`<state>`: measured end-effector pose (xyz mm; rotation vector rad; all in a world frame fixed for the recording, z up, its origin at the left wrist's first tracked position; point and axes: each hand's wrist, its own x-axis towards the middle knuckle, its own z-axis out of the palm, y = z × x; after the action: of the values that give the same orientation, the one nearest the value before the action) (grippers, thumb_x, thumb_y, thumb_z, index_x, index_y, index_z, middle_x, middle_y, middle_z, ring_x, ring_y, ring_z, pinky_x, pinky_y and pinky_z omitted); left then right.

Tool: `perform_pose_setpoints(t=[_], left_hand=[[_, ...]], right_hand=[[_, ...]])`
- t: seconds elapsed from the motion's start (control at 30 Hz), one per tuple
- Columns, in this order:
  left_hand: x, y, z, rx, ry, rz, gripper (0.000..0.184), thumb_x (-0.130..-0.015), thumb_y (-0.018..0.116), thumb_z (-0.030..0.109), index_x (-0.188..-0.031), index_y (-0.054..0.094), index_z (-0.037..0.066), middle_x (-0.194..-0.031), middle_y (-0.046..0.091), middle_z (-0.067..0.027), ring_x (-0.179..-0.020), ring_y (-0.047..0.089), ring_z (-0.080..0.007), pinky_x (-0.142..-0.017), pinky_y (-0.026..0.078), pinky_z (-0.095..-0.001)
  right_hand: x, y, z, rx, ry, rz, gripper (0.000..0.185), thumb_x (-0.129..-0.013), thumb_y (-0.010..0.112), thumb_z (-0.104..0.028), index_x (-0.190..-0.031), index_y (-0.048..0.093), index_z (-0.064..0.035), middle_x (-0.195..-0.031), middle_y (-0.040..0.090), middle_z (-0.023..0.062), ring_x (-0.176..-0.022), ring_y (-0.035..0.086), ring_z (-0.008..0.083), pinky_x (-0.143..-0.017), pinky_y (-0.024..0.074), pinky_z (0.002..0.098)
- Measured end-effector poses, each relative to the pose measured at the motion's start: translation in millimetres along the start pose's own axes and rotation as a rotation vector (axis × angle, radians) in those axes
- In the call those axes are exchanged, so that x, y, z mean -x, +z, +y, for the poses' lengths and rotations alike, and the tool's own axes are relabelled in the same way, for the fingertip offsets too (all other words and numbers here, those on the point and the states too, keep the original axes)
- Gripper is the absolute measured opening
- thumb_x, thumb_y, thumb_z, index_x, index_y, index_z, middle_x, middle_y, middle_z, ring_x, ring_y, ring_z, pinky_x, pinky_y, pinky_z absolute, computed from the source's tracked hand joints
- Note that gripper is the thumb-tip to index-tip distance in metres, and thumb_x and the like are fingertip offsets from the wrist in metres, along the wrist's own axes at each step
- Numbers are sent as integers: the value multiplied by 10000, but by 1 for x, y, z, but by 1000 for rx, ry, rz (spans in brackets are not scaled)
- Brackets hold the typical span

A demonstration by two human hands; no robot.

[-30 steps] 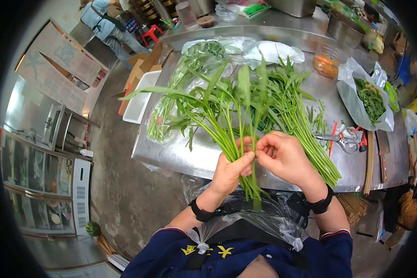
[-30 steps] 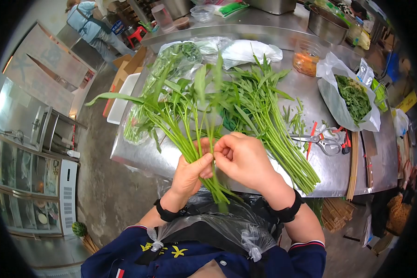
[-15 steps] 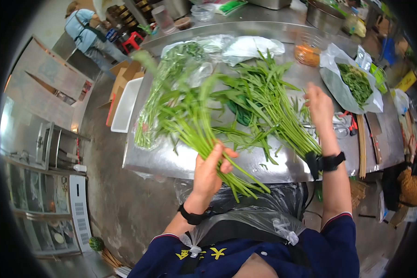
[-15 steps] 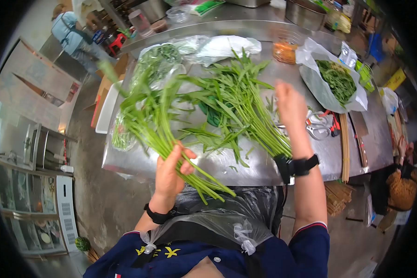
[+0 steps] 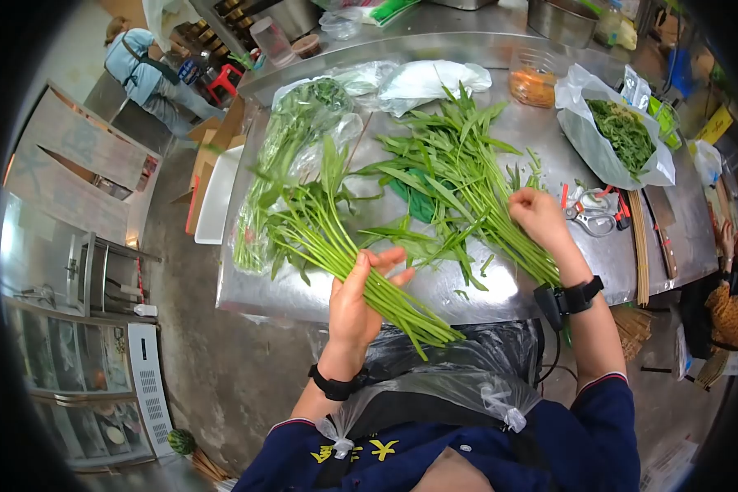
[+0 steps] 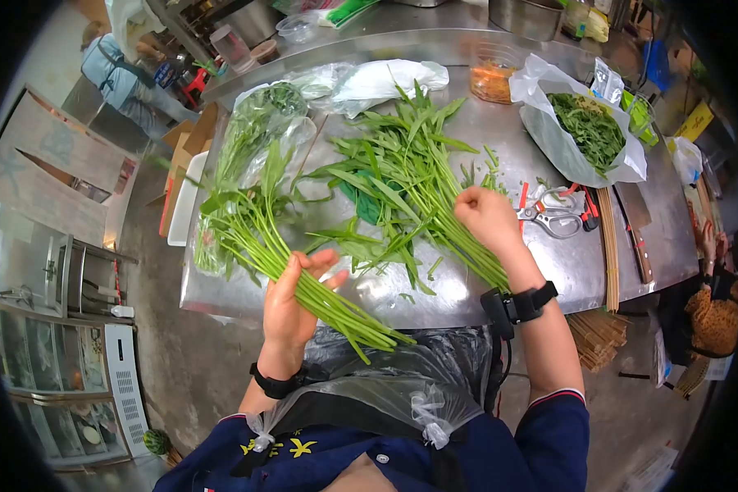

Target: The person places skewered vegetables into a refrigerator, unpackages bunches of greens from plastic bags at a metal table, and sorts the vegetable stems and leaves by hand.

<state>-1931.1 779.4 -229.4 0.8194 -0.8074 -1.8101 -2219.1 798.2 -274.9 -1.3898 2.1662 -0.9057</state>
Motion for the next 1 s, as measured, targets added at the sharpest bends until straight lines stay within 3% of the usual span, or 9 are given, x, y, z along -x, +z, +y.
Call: perform_pose_setpoints(t=[0.07,0.13,0.23,0.33,0.43,0.8,0.83,0.9,1.0], left_hand=[[1,3,1,69,-45,57,180,-914,417,235,-906,495,73,-839,577,-100,-633,515,-142,-593,430,-310],[-1,-8,-1,75,-28,8,163,-916,415,228,-919,487,81,-723,525,-38,-549,428,-97,-520,370,-257],[-6,-18,-5,233,-73,-100,173,-909,440,224,-929,487,59,-620,404,4,-500,354,-81,-470,322,-245],[-4,-6,-3,138,-81,-53,168,-898,464,202,-958,489,48,-585,330,29,-472,321,-69,-443,274,-228],[1,1,-4,93,-114,-47,185,-884,489,195,-981,493,38,-570,348,29,-439,303,-61,-427,272,-223],[5,-4,-5,97,-87,-264,203,-877,502,173,-1005,503,16,-606,453,-12,-469,378,-73,-450,304,-231],[5,-4,-5,96,-87,-264,203,-877,502,173,-1005,503,16,-606,453,-12,-469,378,-73,-450,304,-231],[5,-2,-5,149,-97,-202,178,-875,514,153,-990,516,18,-581,433,4,-471,372,-68,-449,310,-225],[4,-1,-5,62,-55,-98,163,-880,503,141,-982,520,15,-596,442,5,-489,385,-75,-465,320,-230]], right_hand=[[3,-20,-10,-106,-7,10,169,-755,561,-184,-839,622,-51,-761,622,71,-701,582,168,-642,441,283],[10,-49,-31,-758,44,73,185,-792,558,-188,-887,600,-35,-763,618,33,-698,555,107,-659,421,225],[22,-52,-37,-770,6,58,150,-810,559,-168,-907,571,-55,-788,596,4,-703,537,72,-664,410,201],[44,-29,-59,-833,-83,-95,150,-797,601,-80,-931,565,-23,-816,573,-16,-724,497,40,-647,409,196],[62,-5,-85,-887,-85,-180,131,-796,602,-66,-910,563,-15,-789,535,-33,-722,482,28,-607,386,155],[80,38,-133,-538,-347,-304,117,-768,597,-48,-871,578,5,-730,597,73,-617,558,105,-554,439,235],[81,39,-135,-538,-348,-303,117,-768,597,-48,-871,578,5,-730,597,73,-617,558,105,-554,439,235],[83,41,-139,-866,-170,-398,115,-774,588,-36,-881,573,2,-728,613,77,-602,588,116,-562,463,237],[84,35,-140,-732,-195,-423,116,-782,584,-39,-885,563,10,-735,624,79,-607,601,111,-573,481,237]])
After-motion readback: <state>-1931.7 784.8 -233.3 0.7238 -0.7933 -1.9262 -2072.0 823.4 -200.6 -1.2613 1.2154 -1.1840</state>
